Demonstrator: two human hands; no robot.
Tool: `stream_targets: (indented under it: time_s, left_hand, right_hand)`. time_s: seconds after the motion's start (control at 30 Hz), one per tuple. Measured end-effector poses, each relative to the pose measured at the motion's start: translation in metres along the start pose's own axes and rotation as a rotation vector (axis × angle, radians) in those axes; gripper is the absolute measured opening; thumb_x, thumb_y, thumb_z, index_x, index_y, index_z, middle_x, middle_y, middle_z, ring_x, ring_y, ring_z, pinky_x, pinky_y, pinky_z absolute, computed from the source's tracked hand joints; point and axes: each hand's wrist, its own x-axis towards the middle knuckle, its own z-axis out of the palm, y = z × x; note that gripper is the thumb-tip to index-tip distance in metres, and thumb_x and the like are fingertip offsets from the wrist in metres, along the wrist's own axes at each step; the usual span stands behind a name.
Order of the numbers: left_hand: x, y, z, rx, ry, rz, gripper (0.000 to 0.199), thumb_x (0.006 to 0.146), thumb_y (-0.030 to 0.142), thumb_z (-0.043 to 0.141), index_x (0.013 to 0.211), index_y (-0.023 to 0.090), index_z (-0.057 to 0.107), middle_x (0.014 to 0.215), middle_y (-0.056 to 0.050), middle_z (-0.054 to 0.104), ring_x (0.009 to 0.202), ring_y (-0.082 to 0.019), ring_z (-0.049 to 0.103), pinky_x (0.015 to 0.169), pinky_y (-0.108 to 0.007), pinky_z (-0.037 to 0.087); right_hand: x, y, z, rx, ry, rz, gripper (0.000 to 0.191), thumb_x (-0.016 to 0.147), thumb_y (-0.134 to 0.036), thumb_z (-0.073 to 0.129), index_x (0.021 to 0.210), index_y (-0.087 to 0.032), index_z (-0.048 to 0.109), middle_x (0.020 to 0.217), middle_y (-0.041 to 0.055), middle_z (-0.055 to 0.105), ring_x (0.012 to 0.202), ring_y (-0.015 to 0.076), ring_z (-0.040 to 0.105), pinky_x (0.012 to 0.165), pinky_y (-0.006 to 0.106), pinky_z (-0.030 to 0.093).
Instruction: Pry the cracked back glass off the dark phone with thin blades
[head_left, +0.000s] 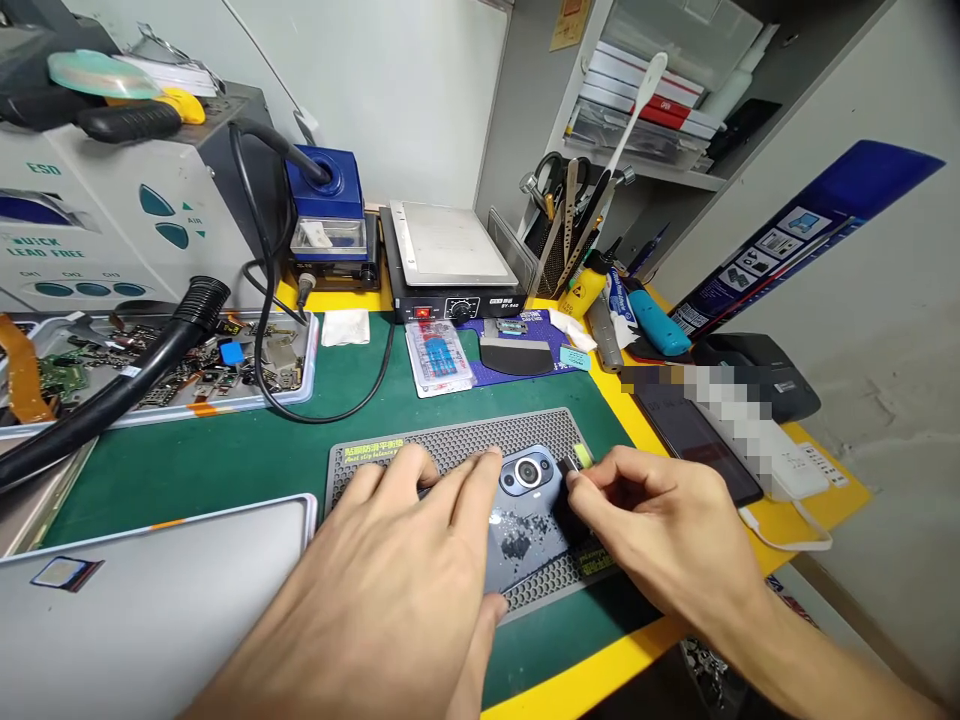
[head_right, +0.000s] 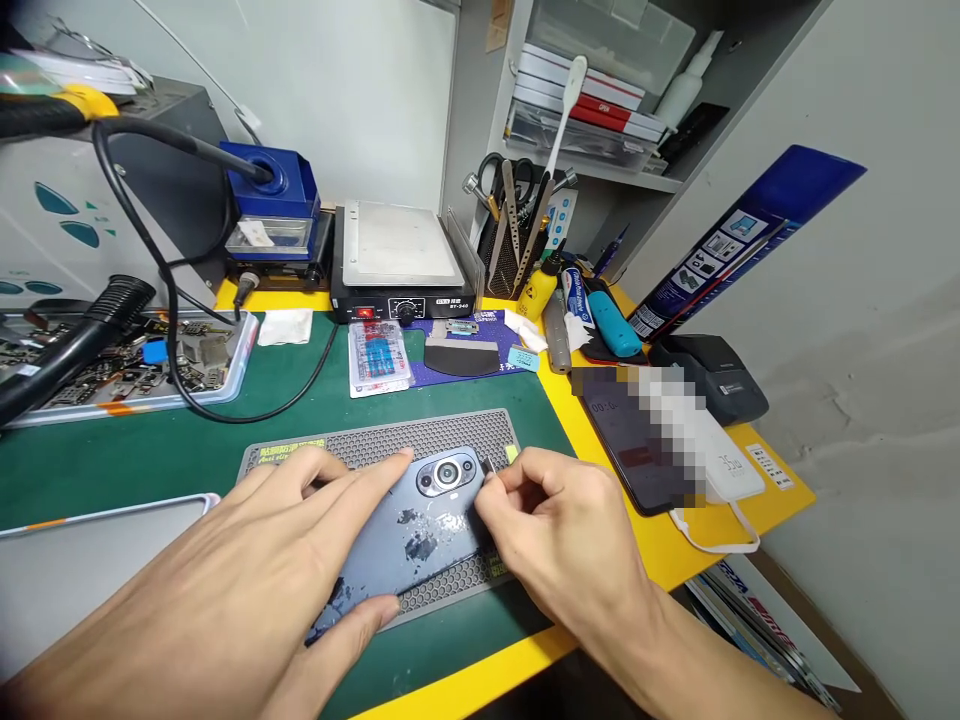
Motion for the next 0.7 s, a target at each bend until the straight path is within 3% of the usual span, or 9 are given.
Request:
stream_targets:
  time_s: [0.2, 0.37, 0.6, 0.7]
  left_hand:
    - [0.002, 0.001, -0.001, 0.048, -0.046, 0.028, 0.062, 0.07, 0.03, 0.058, 0.131, 0.02, 0.062, 0.101, -0.012, 0.071, 0.088, -0.034, 0.06, 0.071, -0.048, 0.052]
    - [-0.003, -0.004, -0.001, 0.047, -0.015, 0.056, 0.055, 0.076, 0.028, 0.053, 0.128, 0.017, 0.064, 0.106, -0.015, 0.069, 0.092, -0.037, 0.061, 0.075, -0.053, 0.053]
    - [0.002, 0.0, -0.012, -0.055, -0.146, -0.039, 0.044, 0.076, 0.034, 0.055, 0.117, 0.023, 0.066, 0.096, -0.012, 0.065, 0.088, -0.034, 0.056, 0.07, -0.051, 0.052]
    - [0.002, 0.001, -0.011, -0.048, -0.115, -0.031, 0.045, 0.079, 0.034, 0.058, 0.124, 0.026, 0.061, 0.101, -0.01, 0.064, 0.093, -0.032, 0.055, 0.075, -0.049, 0.052]
  right_hand:
    - [0.003, -0.006, -0.003, 0.029, -0.019, 0.077, 0.024, 0.072, -0.034, 0.061, 0.054, -0.019, 0.058, 0.052, 0.0, 0.049, 0.049, 0.012, 0.039, 0.045, 0.027, 0.031]
    - [0.006, -0.008, -0.006, 0.077, -0.083, 0.107, 0.023, 0.072, -0.035, 0.06, 0.056, -0.018, 0.059, 0.054, -0.0004, 0.049, 0.05, 0.011, 0.036, 0.045, 0.025, 0.029]
    - [0.006, -0.001, -0.002, 0.147, -0.092, 0.044, 0.022, 0.076, -0.029, 0.061, 0.058, -0.018, 0.056, 0.054, -0.0024, 0.048, 0.049, 0.0093, 0.035, 0.045, 0.024, 0.028]
    - [0.007, 0.003, -0.001, 0.174, -0.068, -0.023, 0.022, 0.078, -0.026, 0.06, 0.059, -0.018, 0.054, 0.056, -0.0023, 0.049, 0.052, 0.01, 0.039, 0.046, 0.023, 0.029]
